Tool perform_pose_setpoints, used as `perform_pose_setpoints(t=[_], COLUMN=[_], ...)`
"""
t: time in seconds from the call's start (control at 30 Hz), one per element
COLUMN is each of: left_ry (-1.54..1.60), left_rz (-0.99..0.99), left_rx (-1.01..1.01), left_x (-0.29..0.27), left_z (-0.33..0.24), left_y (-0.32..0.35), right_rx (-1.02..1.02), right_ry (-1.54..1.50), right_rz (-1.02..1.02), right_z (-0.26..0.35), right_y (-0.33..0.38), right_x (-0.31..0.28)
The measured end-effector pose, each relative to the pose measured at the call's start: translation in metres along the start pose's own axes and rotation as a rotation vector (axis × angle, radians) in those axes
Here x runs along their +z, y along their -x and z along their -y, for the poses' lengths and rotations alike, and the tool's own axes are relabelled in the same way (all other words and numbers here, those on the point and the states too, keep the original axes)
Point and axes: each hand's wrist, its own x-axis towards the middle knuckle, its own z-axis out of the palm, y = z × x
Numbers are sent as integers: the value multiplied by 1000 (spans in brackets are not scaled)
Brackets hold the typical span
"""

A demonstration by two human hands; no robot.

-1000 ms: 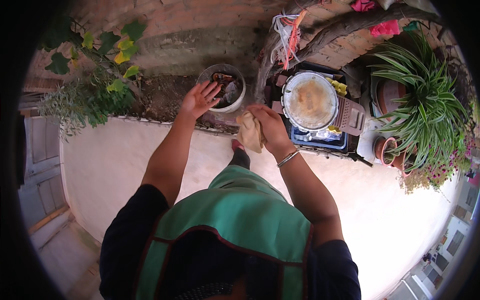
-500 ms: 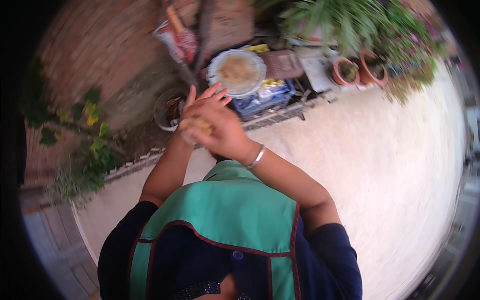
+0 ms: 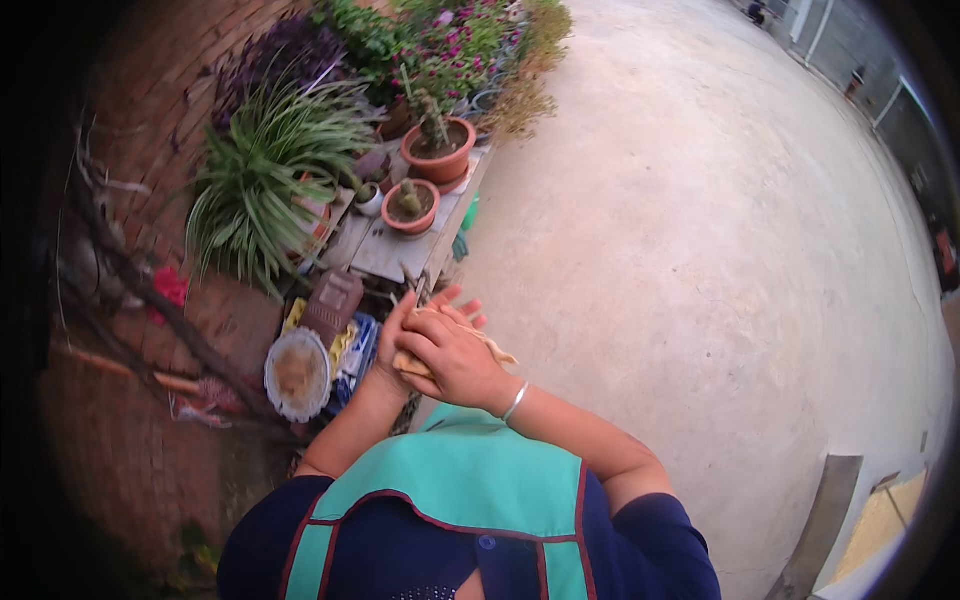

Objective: The person washes a cloth in a metal basin, wrings it out, and walks to a row of potted plants. They pick up dried leaves and debris from the pots by hand, placing the matter into a bucket, before returning to the basin to rinse the cloth.

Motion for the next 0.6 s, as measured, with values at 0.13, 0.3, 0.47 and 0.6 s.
perform_pose_setpoints(t=[0.13, 0.3, 0.47, 0.6], left_ry=[132, -228, -507, -648], left_rz=[-112, 17, 145, 171], left_rx=[-266, -502, -368, -290], left_x=[0, 9, 38, 69], left_z=[-13, -27, -74, -104], left_y=[-110, -260, -406, -498], right_rx=[323, 621, 695, 764], right_ry=[283, 510, 456, 346], right_rz=[5, -143, -340, -522], right_z=[-107, -220, -286, -342], right_y=[-3, -31, -95, -102], right_x=[-53, -148, -246, -301])
